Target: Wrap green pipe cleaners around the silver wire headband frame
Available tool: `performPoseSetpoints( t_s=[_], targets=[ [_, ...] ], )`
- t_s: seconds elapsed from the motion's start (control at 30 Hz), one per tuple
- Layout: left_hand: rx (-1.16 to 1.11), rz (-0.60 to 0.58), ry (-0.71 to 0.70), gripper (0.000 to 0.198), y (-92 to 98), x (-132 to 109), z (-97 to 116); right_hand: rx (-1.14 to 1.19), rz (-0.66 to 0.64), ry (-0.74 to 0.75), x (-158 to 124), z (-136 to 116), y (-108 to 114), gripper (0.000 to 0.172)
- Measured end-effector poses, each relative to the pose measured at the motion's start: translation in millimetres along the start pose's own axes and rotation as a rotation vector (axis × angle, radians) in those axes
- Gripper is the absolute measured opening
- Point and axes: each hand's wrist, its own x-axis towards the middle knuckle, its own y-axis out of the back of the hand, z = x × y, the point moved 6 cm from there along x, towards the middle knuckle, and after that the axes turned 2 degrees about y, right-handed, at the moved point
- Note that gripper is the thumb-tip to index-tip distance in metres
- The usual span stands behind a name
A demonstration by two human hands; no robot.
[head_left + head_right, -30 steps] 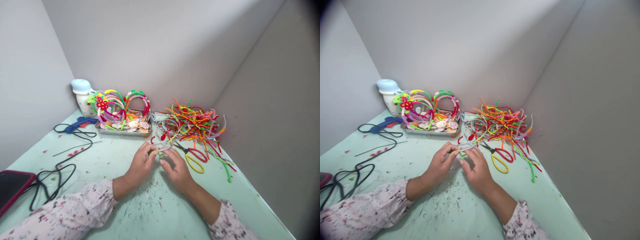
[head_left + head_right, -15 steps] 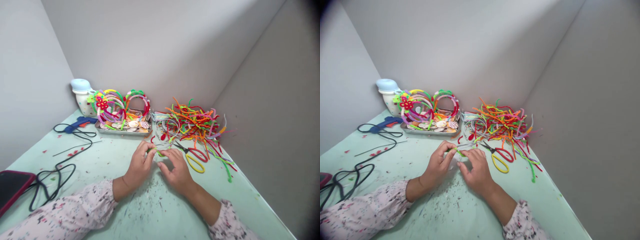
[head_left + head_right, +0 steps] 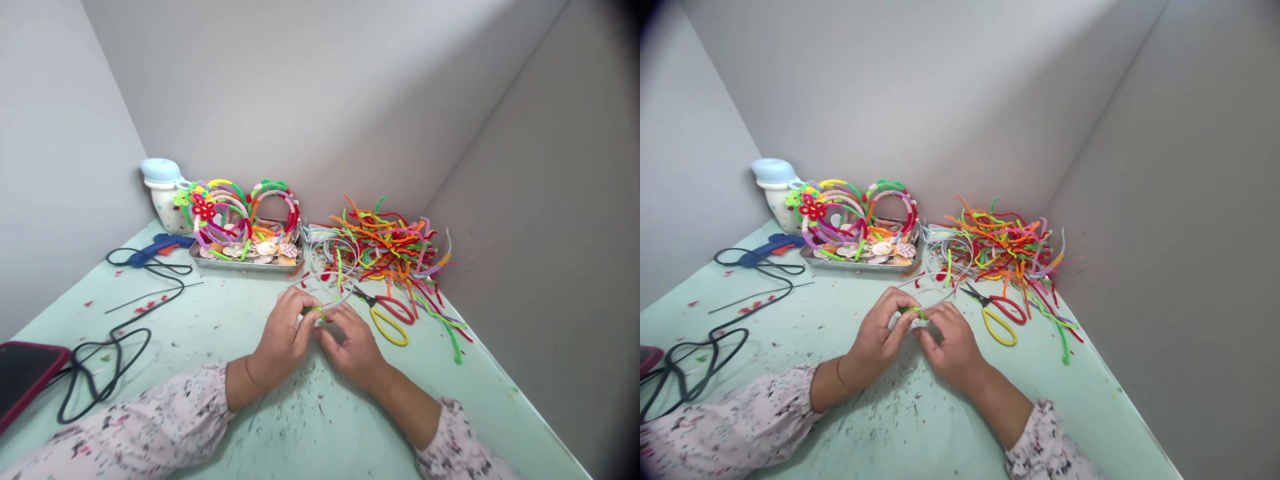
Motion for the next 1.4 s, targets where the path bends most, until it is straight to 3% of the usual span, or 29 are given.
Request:
performPoseSetpoints(
  t_s=[0.1, 0.33, 0.67, 0.73, 0.8, 0.9, 1.0, 1.1, 1.27, 1.4],
  targets=[
    [0.028, 0.033, -0.005, 0.008, 2.2, 0.9, -1.4, 0.007, -0.007, 0.01, -1.2, -1.7, 0.5, 0.018],
    [0.036, 0.118, 0.032, 0.007, 7.1, 2.1, -8.9, -0.064, 0.014, 0.005, -9.6, -2.8, -0.7, 0.043],
    [0.003, 0.193, 0.206, 0.009, 11.6, 4.5, -24.9, -0.281, 0.165, 0.141, -7.4, -21.7, 12.6, 0.036],
    [-0.027, 0.184, 0.234, 0.011, 10.6, 3.9, -25.8, -0.241, 0.104, 0.212, -7.6, -27.7, 9.1, 0.031],
    [-0.064, 0.183, 0.254, 0.012, 9.8, 3.0, -25.9, -0.166, -0.063, 0.265, -8.5, -30.5, -2.8, 0.025],
    [-0.159, 0.156, 0.302, 0.014, 6.3, 1.1, -27.2, -0.101, -0.25, 0.147, -9.3, -19.6, -19.3, 0.023],
    [-0.265, 0.099, 0.333, 0.015, 0.5, -0.9, -27.3, -0.11, -0.152, -0.05, -7.2, -0.2, -17.2, 0.038],
    [-0.322, 0.079, 0.326, 0.016, -1.5, -2.1, -25.4, -0.089, -0.023, -0.128, -5.8, 10.5, -8.2, 0.045],
    [-0.3, 0.023, 0.288, 0.016, -1.5, -1.4, -20.2, -0.118, 0.214, -0.038, -4.8, 1.0, 11.4, 0.018],
    [-0.243, -0.034, 0.236, 0.017, -1.4, -0.2, -13.8, -0.205, 0.328, 0.088, -6.6, -13.2, 18.8, 0.018]
  ],
)
